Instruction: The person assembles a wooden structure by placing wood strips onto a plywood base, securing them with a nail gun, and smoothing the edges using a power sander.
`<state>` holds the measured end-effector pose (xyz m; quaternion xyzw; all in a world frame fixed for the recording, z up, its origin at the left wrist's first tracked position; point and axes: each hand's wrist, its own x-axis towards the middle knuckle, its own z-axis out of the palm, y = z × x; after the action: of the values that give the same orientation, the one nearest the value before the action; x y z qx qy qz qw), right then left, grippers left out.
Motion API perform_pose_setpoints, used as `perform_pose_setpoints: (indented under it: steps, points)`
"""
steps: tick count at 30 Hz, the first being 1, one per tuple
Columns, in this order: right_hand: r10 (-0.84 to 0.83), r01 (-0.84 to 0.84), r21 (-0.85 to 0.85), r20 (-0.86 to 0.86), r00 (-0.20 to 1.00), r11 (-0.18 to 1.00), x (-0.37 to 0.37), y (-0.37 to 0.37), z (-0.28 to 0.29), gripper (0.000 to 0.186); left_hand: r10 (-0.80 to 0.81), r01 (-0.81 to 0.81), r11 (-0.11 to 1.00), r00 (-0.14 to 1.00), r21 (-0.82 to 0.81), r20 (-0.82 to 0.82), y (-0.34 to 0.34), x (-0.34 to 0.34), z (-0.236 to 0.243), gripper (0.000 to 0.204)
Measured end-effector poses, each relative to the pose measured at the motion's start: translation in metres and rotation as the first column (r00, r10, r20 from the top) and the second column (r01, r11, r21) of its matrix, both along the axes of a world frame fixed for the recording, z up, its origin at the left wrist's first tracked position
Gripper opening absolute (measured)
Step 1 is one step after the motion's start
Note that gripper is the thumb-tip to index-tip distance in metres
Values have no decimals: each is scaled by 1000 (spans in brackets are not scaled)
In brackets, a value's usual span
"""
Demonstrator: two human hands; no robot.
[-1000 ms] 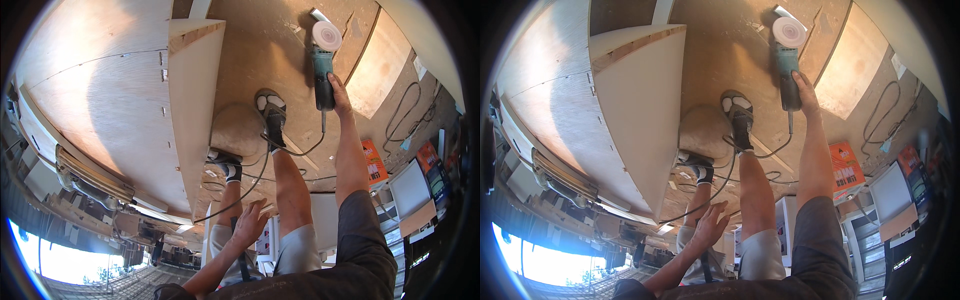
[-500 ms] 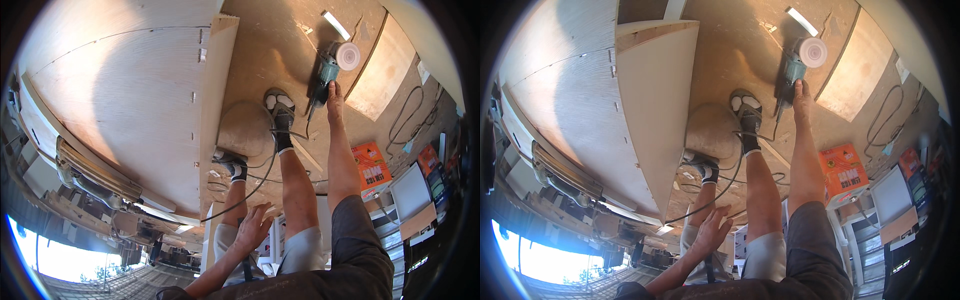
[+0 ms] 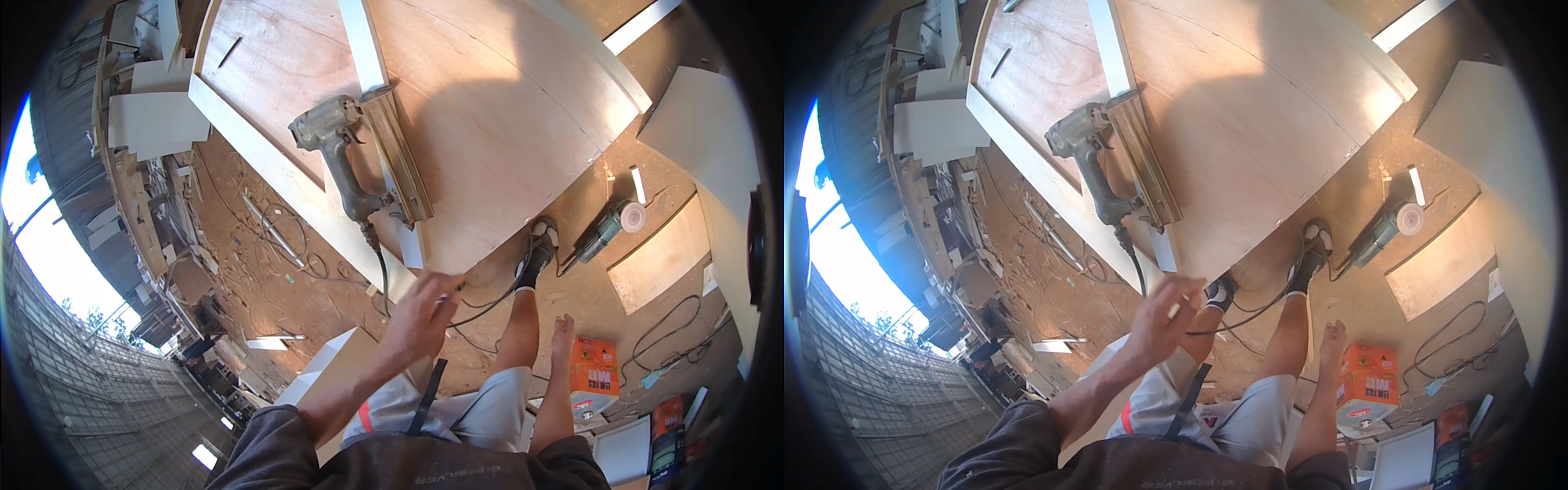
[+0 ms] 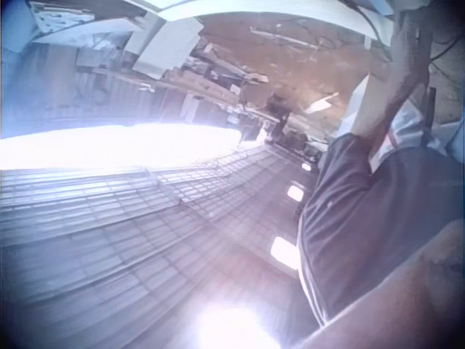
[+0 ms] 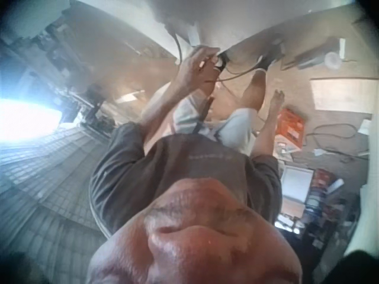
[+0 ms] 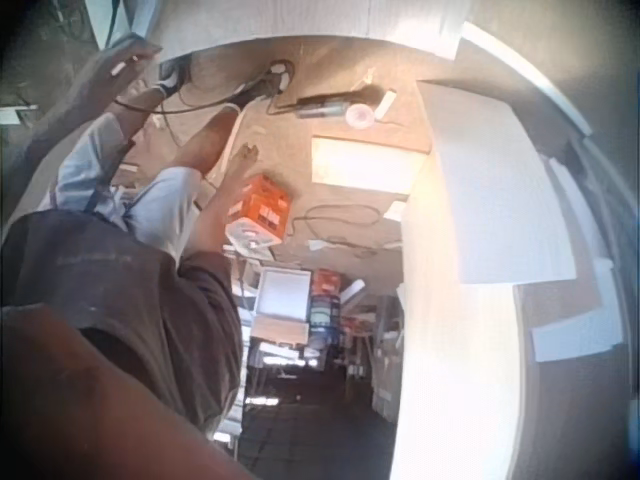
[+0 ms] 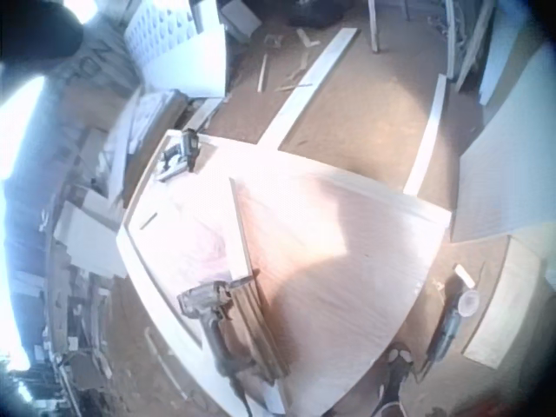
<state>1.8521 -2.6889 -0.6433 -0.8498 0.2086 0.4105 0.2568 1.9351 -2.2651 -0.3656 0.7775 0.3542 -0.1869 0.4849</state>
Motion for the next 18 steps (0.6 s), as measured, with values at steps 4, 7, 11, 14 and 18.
perform_pose_setpoints:
  steps: [4,7,11,14,18]
  points:
    - [-135,146,204,-67,989,968,-2,44,57,38,44,-143,856,978,497,204,103,13,-11,33]
    - [-60,51,417,10,998,907,47,131,129,35,117,-187,742,982,643,151,147,5,-29,40]
    - [-57,-55,664,146,988,746,92,281,203,32,280,-274,747,956,606,86,196,-37,-62,41]
    - [90,-351,679,388,917,645,119,382,235,35,279,-255,796,959,549,42,202,-31,-71,43]
    - [232,-565,562,554,799,604,132,494,229,53,276,-280,873,959,398,70,209,-25,-82,51]
